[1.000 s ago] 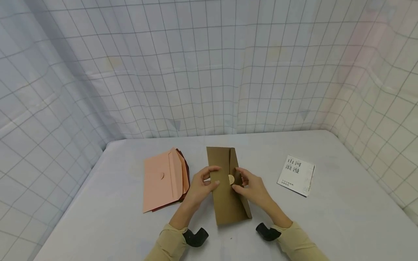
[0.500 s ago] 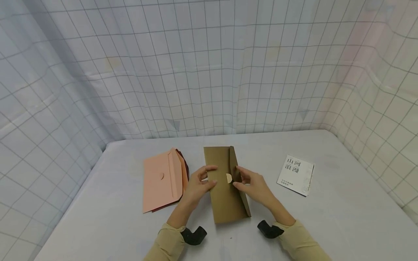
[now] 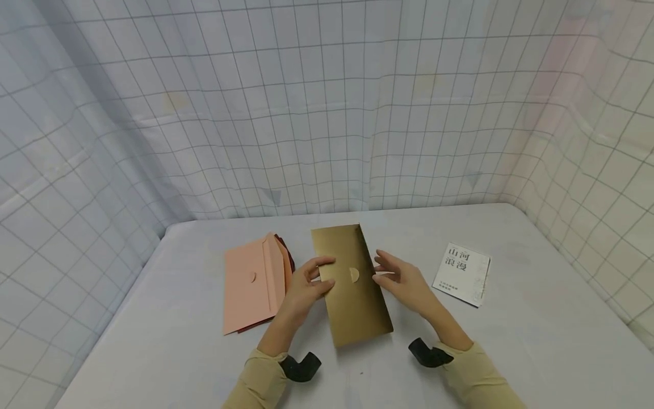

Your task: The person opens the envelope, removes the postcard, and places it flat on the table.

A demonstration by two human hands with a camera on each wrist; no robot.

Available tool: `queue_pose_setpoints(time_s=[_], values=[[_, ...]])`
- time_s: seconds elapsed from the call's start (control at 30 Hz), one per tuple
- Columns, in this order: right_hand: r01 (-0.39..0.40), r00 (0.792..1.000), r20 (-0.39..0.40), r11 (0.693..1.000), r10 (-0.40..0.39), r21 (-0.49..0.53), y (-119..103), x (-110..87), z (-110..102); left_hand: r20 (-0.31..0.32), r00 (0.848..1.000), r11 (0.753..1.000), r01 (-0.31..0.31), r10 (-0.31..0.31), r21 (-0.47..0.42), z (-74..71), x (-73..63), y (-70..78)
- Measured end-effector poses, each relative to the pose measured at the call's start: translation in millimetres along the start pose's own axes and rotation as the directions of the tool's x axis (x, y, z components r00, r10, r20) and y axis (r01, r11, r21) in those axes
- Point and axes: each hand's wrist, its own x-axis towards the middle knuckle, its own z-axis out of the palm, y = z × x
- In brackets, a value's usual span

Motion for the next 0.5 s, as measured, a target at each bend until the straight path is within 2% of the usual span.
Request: queue_pose_setpoints(time_s=[0.27,0.5], values=[[0.095,0.995,-0.03,0.995,-0.095,0.011,-0.5,0.4,-3.8,-0.023,1.0,1.0,0.004,-0.004,-0.016,-2.5,1.4,-0.4],[0.197,0.969,-0.145,0.98,-0.199,-0.026,2.8,3.3,-5.1,-0.018,1.0,1.0,0.002,-0.003,-0.028,-5.4,1.1,1.1]])
